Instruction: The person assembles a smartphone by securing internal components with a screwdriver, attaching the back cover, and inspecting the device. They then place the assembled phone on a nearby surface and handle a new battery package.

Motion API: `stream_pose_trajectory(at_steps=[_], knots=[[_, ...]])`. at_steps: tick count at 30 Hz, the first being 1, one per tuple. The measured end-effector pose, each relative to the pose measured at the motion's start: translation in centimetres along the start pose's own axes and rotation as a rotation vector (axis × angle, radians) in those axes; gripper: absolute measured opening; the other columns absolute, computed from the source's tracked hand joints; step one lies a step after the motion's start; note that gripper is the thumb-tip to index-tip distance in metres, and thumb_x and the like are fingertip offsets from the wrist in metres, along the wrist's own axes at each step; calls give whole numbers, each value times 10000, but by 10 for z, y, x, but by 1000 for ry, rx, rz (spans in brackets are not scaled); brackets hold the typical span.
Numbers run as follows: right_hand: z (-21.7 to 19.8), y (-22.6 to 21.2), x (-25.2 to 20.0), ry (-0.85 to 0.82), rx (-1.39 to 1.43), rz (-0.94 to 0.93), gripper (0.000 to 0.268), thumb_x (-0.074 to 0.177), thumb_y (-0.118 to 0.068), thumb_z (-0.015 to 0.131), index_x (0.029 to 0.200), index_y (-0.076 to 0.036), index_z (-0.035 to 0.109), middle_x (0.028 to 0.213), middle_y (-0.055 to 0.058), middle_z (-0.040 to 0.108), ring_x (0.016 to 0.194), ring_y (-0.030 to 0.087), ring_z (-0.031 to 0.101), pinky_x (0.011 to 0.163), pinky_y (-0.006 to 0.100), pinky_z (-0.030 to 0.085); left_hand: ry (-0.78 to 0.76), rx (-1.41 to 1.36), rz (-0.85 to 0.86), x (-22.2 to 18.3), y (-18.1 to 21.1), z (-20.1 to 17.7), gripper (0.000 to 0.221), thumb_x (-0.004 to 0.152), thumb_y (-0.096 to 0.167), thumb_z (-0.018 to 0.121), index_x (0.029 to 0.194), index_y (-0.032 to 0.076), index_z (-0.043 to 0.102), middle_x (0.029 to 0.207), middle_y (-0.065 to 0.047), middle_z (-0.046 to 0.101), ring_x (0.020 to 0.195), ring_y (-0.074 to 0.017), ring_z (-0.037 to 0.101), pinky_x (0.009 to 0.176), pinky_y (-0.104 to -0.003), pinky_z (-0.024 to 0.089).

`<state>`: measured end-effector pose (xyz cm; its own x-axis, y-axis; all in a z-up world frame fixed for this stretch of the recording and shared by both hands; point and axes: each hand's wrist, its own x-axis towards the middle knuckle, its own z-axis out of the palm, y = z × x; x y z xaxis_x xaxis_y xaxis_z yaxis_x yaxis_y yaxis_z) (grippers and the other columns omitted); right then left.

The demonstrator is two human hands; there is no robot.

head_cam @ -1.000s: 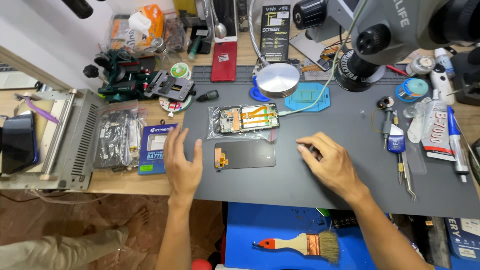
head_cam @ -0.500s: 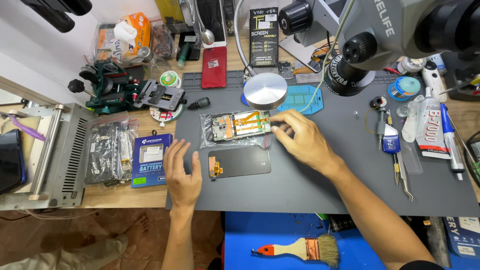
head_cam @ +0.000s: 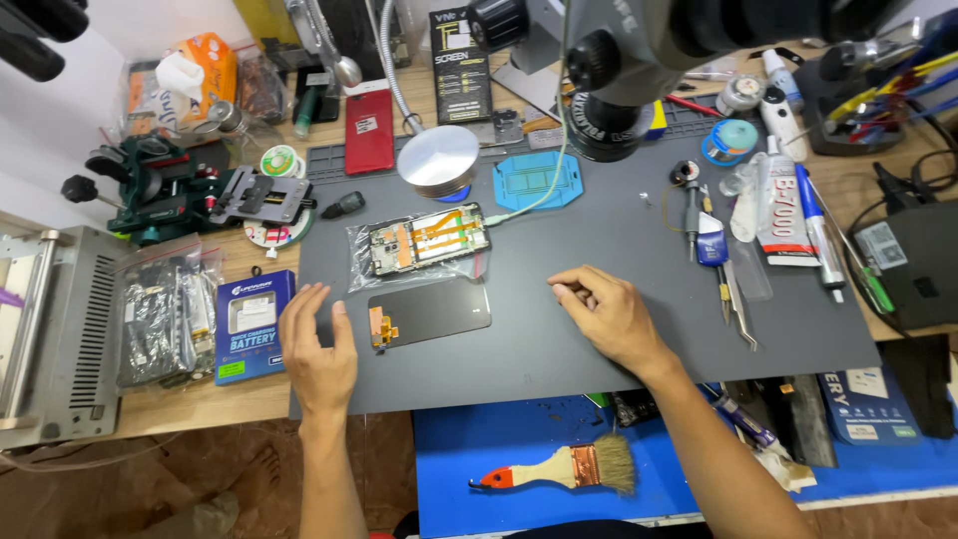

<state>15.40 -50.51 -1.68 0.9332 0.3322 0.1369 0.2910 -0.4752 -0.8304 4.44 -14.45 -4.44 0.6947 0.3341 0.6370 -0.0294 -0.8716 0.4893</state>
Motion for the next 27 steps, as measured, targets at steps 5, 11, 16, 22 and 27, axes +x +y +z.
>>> stream_pose_trajectory(at_steps=[5,11,16,22,27], knots=[[1,7,0,31,25,-56,121,956,-139,720,1047,-146,799,812,88,757,665,217,686,611,337,552,112,-10,103,-3,3,-4,181,1044,-31,670,1217,-26,725,1192,-161,731,1185,-378,694,1070,-502,518],[1,14,-1,-3,-41,-126,110,983,-185,656,1034,-150,748,909,-28,734,688,165,576,683,336,478,128,-102,194,-5,79,4,162,1065,-106,573,1177,-96,691,1164,-233,731,1129,-375,696,1050,-451,568],[-16,11,-16,-28,11,-118,147,987,-193,653,1092,-159,749,964,-30,725,734,164,577,705,326,491,-57,-195,153,-29,139,34,207,1056,24,563,1215,70,686,1242,-90,720,1203,-274,702,1241,-533,382],[-92,49,-36,328,-441,-268,129,983,-89,715,1103,-55,749,1010,79,671,945,279,609,859,397,523,-205,-281,262,-39,157,68,277,1009,41,647,1276,-29,655,1263,-177,709,1212,-354,682,1112,-450,511],[-138,87,-45,187,-614,64,318,980,-229,719,1249,-61,687,939,114,679,987,383,616,867,503,489,-221,-235,229,-41,157,69,285,1012,57,661,1280,-40,657,1235,-201,707,1189,-368,678,1105,-461,499]])
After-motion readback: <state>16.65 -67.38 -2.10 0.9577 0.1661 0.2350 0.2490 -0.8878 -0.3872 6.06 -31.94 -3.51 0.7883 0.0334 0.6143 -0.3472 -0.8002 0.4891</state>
